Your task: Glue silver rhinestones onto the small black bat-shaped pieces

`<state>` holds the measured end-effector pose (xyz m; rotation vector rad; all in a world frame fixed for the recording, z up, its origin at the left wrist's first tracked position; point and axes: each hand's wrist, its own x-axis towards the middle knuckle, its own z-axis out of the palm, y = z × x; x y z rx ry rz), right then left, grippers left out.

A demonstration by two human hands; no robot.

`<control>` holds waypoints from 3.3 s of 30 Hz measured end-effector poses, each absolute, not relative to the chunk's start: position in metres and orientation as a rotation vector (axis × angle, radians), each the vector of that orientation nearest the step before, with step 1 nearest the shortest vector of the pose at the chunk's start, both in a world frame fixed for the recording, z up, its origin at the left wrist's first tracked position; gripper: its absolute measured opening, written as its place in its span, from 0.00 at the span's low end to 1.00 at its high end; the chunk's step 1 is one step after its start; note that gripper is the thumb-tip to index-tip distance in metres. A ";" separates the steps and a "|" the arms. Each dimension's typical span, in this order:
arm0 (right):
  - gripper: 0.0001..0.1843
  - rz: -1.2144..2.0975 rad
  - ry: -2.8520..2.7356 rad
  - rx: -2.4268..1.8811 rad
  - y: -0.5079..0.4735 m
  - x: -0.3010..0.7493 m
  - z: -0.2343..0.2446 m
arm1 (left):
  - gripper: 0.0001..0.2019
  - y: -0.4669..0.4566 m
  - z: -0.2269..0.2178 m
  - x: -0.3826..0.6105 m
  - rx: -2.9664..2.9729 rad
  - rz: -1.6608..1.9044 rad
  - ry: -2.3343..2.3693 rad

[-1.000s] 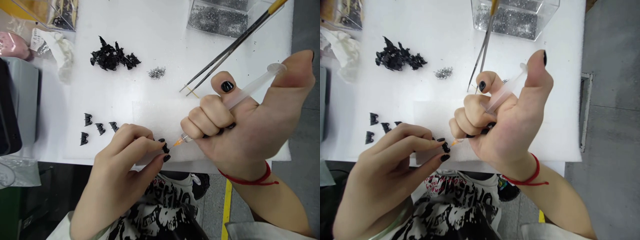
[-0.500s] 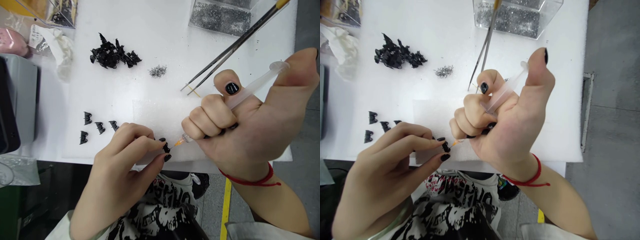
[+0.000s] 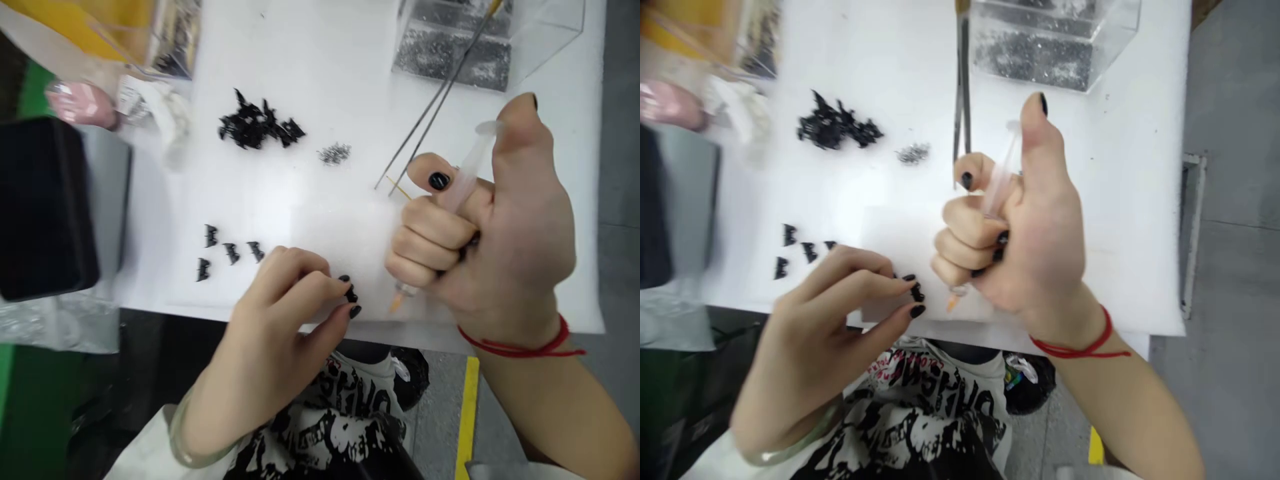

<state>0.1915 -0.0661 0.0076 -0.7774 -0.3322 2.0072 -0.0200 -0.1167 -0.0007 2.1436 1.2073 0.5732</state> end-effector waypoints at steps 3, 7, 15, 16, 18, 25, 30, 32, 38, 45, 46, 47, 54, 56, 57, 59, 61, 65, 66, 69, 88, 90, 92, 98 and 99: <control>0.32 2.239 -0.425 -0.626 -0.063 0.203 -0.003 | 0.09 -0.115 -0.004 -0.015 2.151 0.690 1.154; 0.32 2.319 -0.506 -0.539 -0.063 0.206 -0.012 | 0.06 -0.110 -0.003 -0.035 2.191 0.916 1.236; 0.33 2.241 -0.565 -0.587 -0.066 0.202 -0.014 | 0.12 -0.103 -0.013 -0.132 2.076 0.660 1.901; 0.33 2.233 -0.569 -0.600 -0.066 0.202 -0.015 | 0.13 -0.102 -0.017 -0.136 2.086 0.642 1.871; 0.33 2.213 -0.588 -0.615 -0.065 0.201 -0.016 | 0.15 -0.099 -0.023 -0.141 2.104 0.607 1.813; 0.36 1.991 -0.762 -0.611 -0.069 0.193 -0.013 | 0.24 -0.096 -0.006 -0.150 2.196 0.555 1.772; 0.28 1.775 -1.021 -0.612 -0.088 0.179 -0.022 | 0.22 -0.059 0.025 -0.118 2.340 0.355 1.801; 0.21 1.782 -1.143 -0.655 -0.094 0.174 -0.029 | 0.17 -0.028 0.029 -0.094 2.369 0.160 1.743; 0.13 1.804 -1.267 -0.681 -0.094 0.169 -0.045 | 0.14 0.051 0.017 -0.046 2.332 -0.178 1.767; 0.25 1.900 -1.018 -0.536 -0.077 0.169 -0.045 | 0.15 0.061 0.004 -0.056 2.325 -0.180 1.713; 0.26 1.905 -0.969 -0.522 -0.076 0.169 -0.043 | 0.16 0.061 0.003 -0.059 2.319 -0.178 1.708; 0.25 1.907 -0.925 -0.510 -0.075 0.169 -0.041 | 0.16 0.062 0.001 -0.060 2.313 -0.178 1.705; 0.23 1.867 -0.789 -0.384 -0.072 0.167 -0.043 | 0.17 0.066 -0.003 -0.062 2.316 -0.239 1.704; 0.24 1.837 -0.779 -0.349 -0.070 0.164 -0.048 | 0.17 0.067 -0.002 -0.063 2.328 -0.267 1.701; 0.23 1.823 -0.777 -0.333 -0.068 0.164 -0.051 | 0.16 0.069 -0.002 -0.064 2.334 -0.279 1.698; 0.23 1.812 -0.787 -0.309 -0.065 0.163 -0.057 | 0.15 0.073 -0.003 -0.066 2.345 -0.297 1.672; 0.23 1.817 -0.787 -0.284 -0.062 0.164 -0.061 | 0.15 0.077 -0.005 -0.069 2.339 -0.307 1.657; 0.24 1.848 -0.771 -0.224 -0.063 0.165 -0.063 | 0.14 0.083 -0.004 -0.075 2.299 -0.273 1.642; 0.23 1.854 -0.766 -0.209 -0.063 0.166 -0.062 | 0.14 0.083 -0.001 -0.076 2.293 -0.246 1.632; 0.19 1.878 -0.748 -0.185 -0.064 0.171 -0.056 | 0.11 0.069 0.014 -0.078 2.310 -0.097 1.566; 0.11 1.706 -0.587 -0.374 -0.078 0.200 0.003 | 0.22 -0.102 -0.035 -0.017 2.239 0.779 0.944; 0.25 1.727 -0.597 -0.357 -0.076 0.201 0.004 | 0.19 -0.102 -0.037 -0.018 2.236 0.820 0.932; 0.38 1.752 -0.616 -0.329 -0.073 0.205 0.002 | 0.14 -0.103 -0.041 -0.017 2.220 0.864 0.929; 0.44 1.834 -0.671 -0.314 -0.065 0.217 -0.010 | 0.23 -0.108 -0.049 -0.017 2.161 0.966 0.965; 0.43 1.827 -0.637 -0.347 -0.065 0.217 -0.012 | 0.23 -0.108 -0.048 -0.017 2.161 0.959 0.957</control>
